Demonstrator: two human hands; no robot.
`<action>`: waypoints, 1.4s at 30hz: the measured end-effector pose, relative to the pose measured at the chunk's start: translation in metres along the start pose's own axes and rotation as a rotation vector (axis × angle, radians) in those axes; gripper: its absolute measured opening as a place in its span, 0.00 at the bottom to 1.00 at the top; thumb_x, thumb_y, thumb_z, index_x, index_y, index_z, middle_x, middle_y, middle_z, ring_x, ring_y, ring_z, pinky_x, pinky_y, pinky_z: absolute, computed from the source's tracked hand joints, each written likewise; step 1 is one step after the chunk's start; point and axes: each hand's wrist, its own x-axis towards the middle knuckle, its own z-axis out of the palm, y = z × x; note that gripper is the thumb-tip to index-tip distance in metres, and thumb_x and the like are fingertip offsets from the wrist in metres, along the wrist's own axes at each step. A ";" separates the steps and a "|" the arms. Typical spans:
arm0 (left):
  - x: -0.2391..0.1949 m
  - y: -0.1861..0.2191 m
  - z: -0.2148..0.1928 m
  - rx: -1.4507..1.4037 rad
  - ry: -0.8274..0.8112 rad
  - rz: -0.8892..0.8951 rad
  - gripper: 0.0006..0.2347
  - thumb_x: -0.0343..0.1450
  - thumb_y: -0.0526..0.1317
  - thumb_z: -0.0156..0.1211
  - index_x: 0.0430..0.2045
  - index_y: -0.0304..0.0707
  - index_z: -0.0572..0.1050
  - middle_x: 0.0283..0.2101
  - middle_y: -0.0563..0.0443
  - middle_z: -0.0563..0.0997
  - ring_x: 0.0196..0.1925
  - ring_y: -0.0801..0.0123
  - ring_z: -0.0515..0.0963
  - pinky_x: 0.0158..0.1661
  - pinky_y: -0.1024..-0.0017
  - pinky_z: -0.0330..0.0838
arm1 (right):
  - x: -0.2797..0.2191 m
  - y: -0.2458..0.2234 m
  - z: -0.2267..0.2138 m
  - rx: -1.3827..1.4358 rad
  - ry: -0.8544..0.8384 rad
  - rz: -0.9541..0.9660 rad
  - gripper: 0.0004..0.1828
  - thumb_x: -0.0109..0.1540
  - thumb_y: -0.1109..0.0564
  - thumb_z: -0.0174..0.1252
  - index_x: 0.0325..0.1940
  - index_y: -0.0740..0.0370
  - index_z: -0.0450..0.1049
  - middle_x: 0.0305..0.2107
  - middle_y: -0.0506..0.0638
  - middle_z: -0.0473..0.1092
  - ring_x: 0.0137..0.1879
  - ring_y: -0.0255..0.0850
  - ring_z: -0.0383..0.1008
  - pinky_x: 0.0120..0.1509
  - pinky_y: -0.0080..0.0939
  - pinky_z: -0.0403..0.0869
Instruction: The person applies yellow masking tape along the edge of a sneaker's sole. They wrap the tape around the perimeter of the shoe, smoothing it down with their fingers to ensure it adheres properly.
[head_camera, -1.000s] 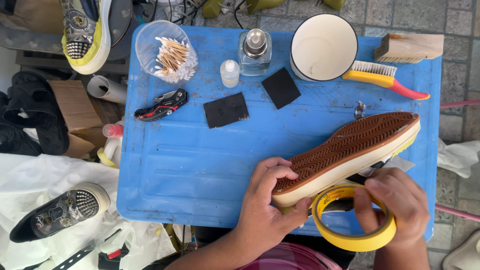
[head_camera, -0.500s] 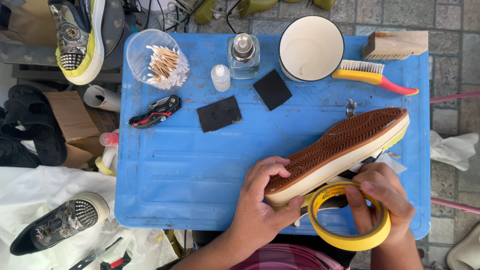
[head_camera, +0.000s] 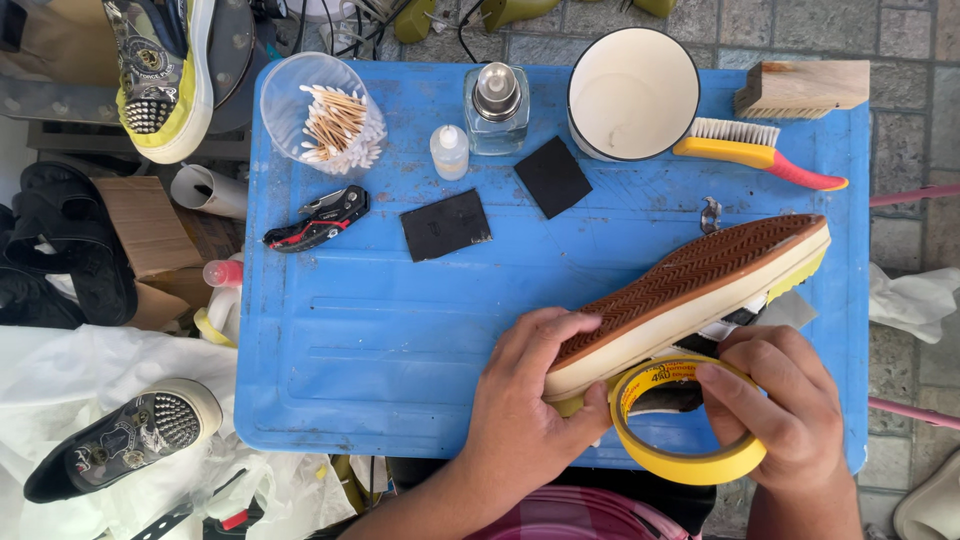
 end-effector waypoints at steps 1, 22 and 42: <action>0.002 0.000 0.000 -0.006 -0.012 -0.014 0.22 0.65 0.36 0.69 0.55 0.40 0.75 0.54 0.44 0.78 0.55 0.54 0.80 0.55 0.61 0.76 | 0.000 0.000 0.000 -0.012 -0.007 0.023 0.19 0.55 0.70 0.67 0.47 0.64 0.69 0.29 0.55 0.71 0.37 0.54 0.74 0.43 0.50 0.75; 0.004 0.003 0.006 0.021 -0.019 0.013 0.21 0.65 0.38 0.70 0.54 0.43 0.80 0.53 0.46 0.77 0.56 0.57 0.77 0.54 0.63 0.77 | -0.022 0.005 0.003 0.029 0.143 0.067 0.25 0.61 0.72 0.65 0.55 0.59 0.62 0.35 0.59 0.73 0.40 0.52 0.78 0.40 0.44 0.77; 0.009 0.012 0.012 0.163 0.099 0.083 0.21 0.63 0.38 0.70 0.52 0.38 0.80 0.51 0.46 0.81 0.50 0.58 0.85 0.47 0.66 0.82 | -0.015 0.009 -0.007 -0.155 0.103 0.030 0.28 0.64 0.72 0.66 0.61 0.56 0.63 0.37 0.54 0.71 0.40 0.49 0.77 0.43 0.43 0.76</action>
